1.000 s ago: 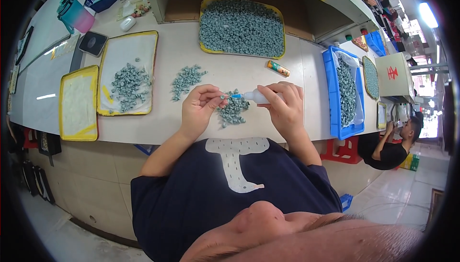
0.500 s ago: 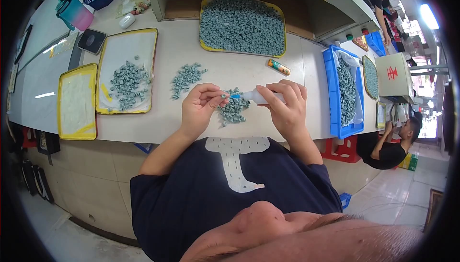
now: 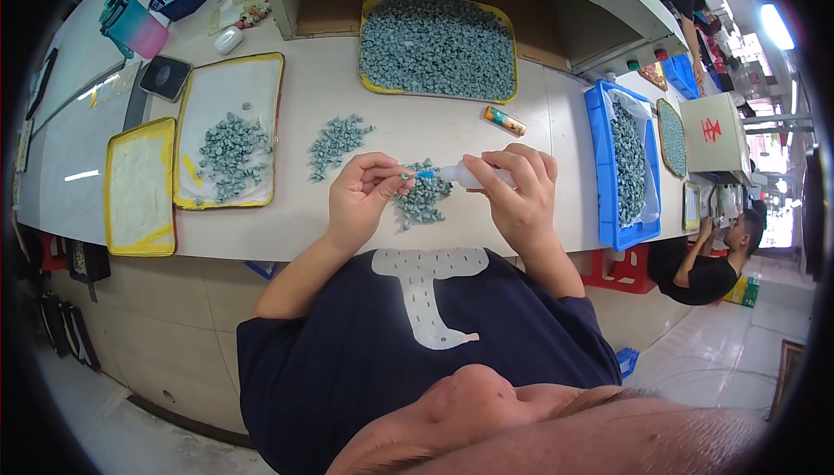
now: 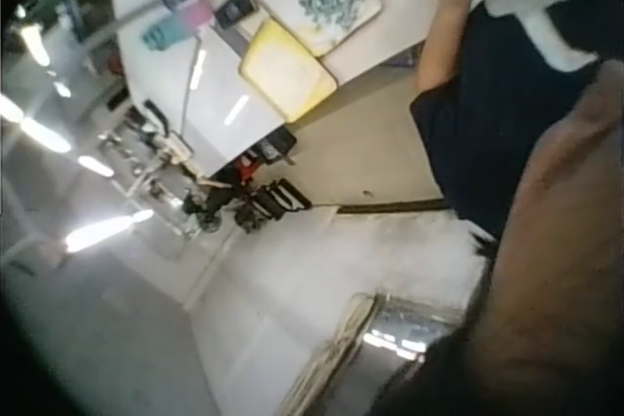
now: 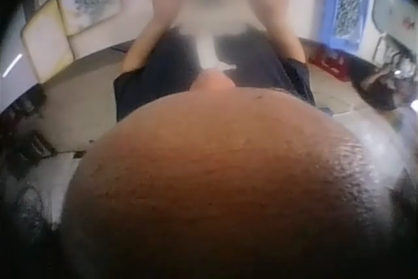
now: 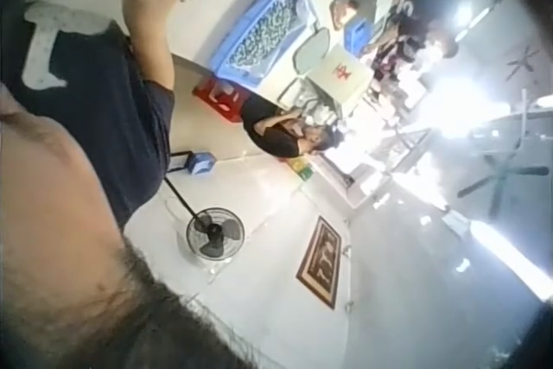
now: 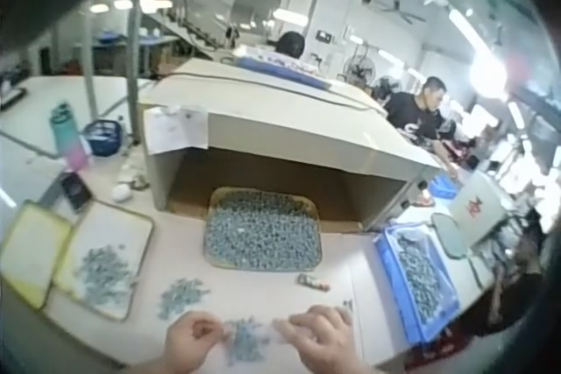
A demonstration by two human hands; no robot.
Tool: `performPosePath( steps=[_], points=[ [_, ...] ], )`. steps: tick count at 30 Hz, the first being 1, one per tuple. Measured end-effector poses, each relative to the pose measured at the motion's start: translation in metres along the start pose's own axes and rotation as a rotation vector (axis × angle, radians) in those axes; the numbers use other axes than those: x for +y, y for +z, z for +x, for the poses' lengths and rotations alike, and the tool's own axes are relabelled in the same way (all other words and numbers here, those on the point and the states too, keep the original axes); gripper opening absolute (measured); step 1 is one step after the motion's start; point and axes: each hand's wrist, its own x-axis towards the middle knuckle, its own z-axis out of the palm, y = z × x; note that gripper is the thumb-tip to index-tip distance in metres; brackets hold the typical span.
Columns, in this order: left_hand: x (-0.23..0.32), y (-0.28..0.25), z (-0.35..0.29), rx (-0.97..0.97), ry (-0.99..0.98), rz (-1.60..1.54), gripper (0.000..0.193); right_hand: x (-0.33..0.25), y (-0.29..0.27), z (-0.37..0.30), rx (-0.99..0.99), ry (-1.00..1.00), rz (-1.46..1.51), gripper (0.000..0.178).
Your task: Assembling small plastic parts and applying adhesive at a factory workbench.
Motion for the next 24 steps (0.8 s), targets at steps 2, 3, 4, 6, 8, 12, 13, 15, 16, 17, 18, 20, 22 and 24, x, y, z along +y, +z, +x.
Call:
performPosePath(
  steps=[2,3,4,6,8,12,13,15,16,17,18,20,22,24],
  points=[
    [0.000,0.001,0.000,0.001,0.003,0.000,0.019,0.001,0.000,-0.001,0.004,-0.004,-0.006,0.045],
    [-0.001,0.001,0.000,0.002,0.004,0.001,0.019,0.001,0.000,-0.001,0.006,0.002,0.010,0.045],
    [-0.001,0.001,-0.001,0.004,0.002,-0.006,0.019,0.002,0.000,-0.001,0.008,0.008,0.025,0.045],
    [-0.002,0.002,-0.001,0.006,-0.002,-0.020,0.019,0.003,-0.001,-0.002,0.012,0.016,0.039,0.045],
    [-0.002,0.005,-0.001,0.014,0.000,-0.022,0.020,0.007,-0.001,-0.005,0.008,0.136,0.150,0.044],
    [-0.004,0.017,0.001,0.015,-0.013,-0.041,0.020,0.023,0.015,-0.020,0.014,0.372,0.384,0.039],
    [-0.005,0.021,0.001,0.022,-0.022,-0.051,0.021,0.030,0.020,-0.026,0.018,0.456,0.474,0.037],
    [-0.008,0.032,0.002,0.008,-0.037,-0.069,0.021,0.041,0.036,-0.039,-0.006,0.531,0.565,0.036],
    [-0.011,0.037,0.001,0.015,-0.019,-0.060,0.020,0.046,0.040,-0.046,-0.035,0.597,0.668,0.035],
    [-0.014,0.040,0.001,0.024,-0.001,-0.050,0.020,0.050,0.043,-0.051,-0.024,0.610,0.653,0.035],
    [-0.016,0.045,0.000,0.032,0.019,-0.039,0.020,0.053,0.044,-0.055,-0.060,0.646,0.704,0.036],
    [-0.020,0.054,0.000,0.010,0.024,-0.045,0.018,0.058,0.045,-0.062,-0.132,0.711,0.815,0.038],
    [-0.023,0.061,0.001,0.007,0.046,-0.046,0.015,0.064,0.045,-0.071,-0.127,0.736,0.844,0.040],
    [-0.024,0.067,0.002,0.004,0.025,-0.056,0.014,0.071,0.041,-0.078,-0.133,0.769,0.915,0.044]
  ],
)
